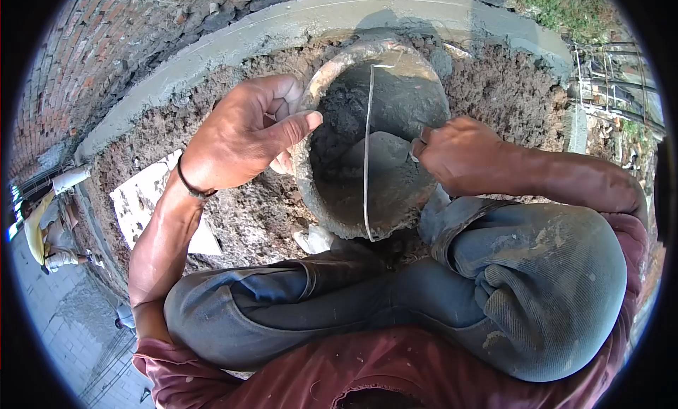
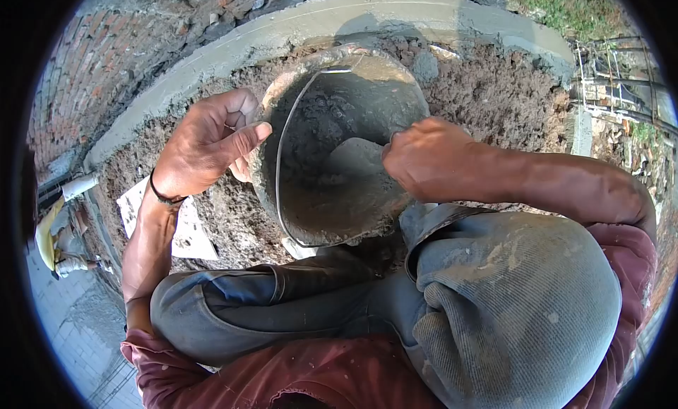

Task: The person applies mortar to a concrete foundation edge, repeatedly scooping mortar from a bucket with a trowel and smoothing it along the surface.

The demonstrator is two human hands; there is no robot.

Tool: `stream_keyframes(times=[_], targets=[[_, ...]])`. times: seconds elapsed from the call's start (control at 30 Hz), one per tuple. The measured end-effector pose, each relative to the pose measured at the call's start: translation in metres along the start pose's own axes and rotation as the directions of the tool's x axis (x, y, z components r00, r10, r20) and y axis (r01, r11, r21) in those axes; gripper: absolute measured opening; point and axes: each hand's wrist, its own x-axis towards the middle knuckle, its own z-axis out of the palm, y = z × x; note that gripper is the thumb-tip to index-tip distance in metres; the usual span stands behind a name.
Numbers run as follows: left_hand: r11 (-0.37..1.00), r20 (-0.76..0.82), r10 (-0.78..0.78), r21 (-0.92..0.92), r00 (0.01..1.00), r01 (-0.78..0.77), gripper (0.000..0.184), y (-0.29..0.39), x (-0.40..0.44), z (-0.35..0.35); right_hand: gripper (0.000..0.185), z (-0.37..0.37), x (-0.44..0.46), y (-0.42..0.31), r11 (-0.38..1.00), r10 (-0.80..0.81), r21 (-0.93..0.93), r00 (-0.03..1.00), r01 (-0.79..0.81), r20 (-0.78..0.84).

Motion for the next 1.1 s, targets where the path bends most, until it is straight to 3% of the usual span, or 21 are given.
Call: stream_keyframes(times=[0.07, 0.17, 0.23, 0.3, 0.4, 0.67, 0.7, 0.77, 0.8, 0.87, 0.9, 0.97, 1.03, 1.1], targets=[[0.998, -0.012, -0.063, 0.011, 0.998, 0.063, 0.024, 0.003, -0.003, -0.001, 0.028, -0.003, 0.008, -0.004, 0.956, 0.137, 0.24, 0.981, -0.167, 0.136], [0.998, 0.005, -0.064, 0.009, 0.998, 0.064, 0.024, 0.0, -0.004, -0.004, 0.027, 0.012, 0.011, -0.006, 0.894, 0.185, 0.401, 0.98, -0.201, 0.079], [0.995, 0.012, -0.028, 0.095, 1.0, 0.027, 0.025, -0.001, -0.004, -0.008, 0.027, 0.012, 0.011, -0.008, 0.874, 0.184, 0.451, 0.982, -0.18, 0.035], [0.997, 0.042, -0.078, -0.022, 0.996, 0.079, 0.027, 0.002, -0.004, -0.008, 0.028, 0.016, 0.009, -0.012, 0.847, 0.193, 0.505, 0.981, -0.167, 0.001], [0.998, 0.067, -0.047, -0.028, 0.997, 0.049, 0.028, 0.002, -0.001, -0.011, 0.034, 0.023, 0.006, -0.008, 0.816, 0.226, 0.557, 0.972, -0.152, -0.065], [0.988, 0.072, -0.081, -0.126, 0.994, 0.089, 0.025, -0.011, -0.005, -0.029, 0.035, 0.028, -0.017, 0.013, 0.467, 0.212, 0.883, 0.975, -0.045, -0.063], [0.986, 0.08, -0.084, -0.14, 0.993, 0.095, 0.026, -0.017, -0.005, -0.036, 0.035, 0.031, -0.023, 0.015, 0.484, 0.274, 0.87, 0.961, -0.096, -0.047], [0.985, 0.111, -0.106, -0.127, 0.988, 0.119, 0.026, -0.034, -0.007, -0.054, 0.035, 0.043, -0.04, 0.018, 0.502, 0.302, 0.863, 0.925, 0.05, -0.229], [0.983, 0.103, -0.139, -0.104, 0.985, 0.15, 0.027, -0.043, -0.009, -0.064, 0.035, 0.042, -0.056, 0.022, 0.522, 0.347, 0.853, 0.91, 0.014, -0.227], [0.973, 0.144, -0.163, -0.141, 0.976, 0.183, 0.028, -0.068, -0.01, -0.082, 0.036, 0.04, -0.079, 0.025, 0.225, 0.429, 0.973, 0.891, 0.055, -0.149], [0.966, 0.168, -0.148, -0.185, 0.975, 0.178, 0.028, -0.08, -0.01, -0.089, 0.036, 0.039, -0.093, 0.028, 0.238, 0.451, 0.97, 0.879, 0.05, -0.155], [0.979, 0.187, -0.087, -0.167, 0.978, 0.119, 0.027, -0.089, -0.009, -0.095, 0.032, 0.045, -0.132, 0.037, 0.127, 0.627, 0.992, 0.777, -0.025, -0.061], [0.971, 0.183, -0.077, -0.211, 0.98, 0.115, 0.027, -0.106, -0.011, -0.102, 0.029, 0.078, -0.168, 0.054, 0.158, 0.767, 0.979, 0.608, 0.127, -0.203], [0.968, 0.185, -0.074, -0.222, 0.98, 0.115, 0.027, -0.109, -0.011, -0.104, 0.028, 0.089, -0.208, 0.069, -0.196, 0.86, 0.955, 0.506, 0.221, 0.059]])
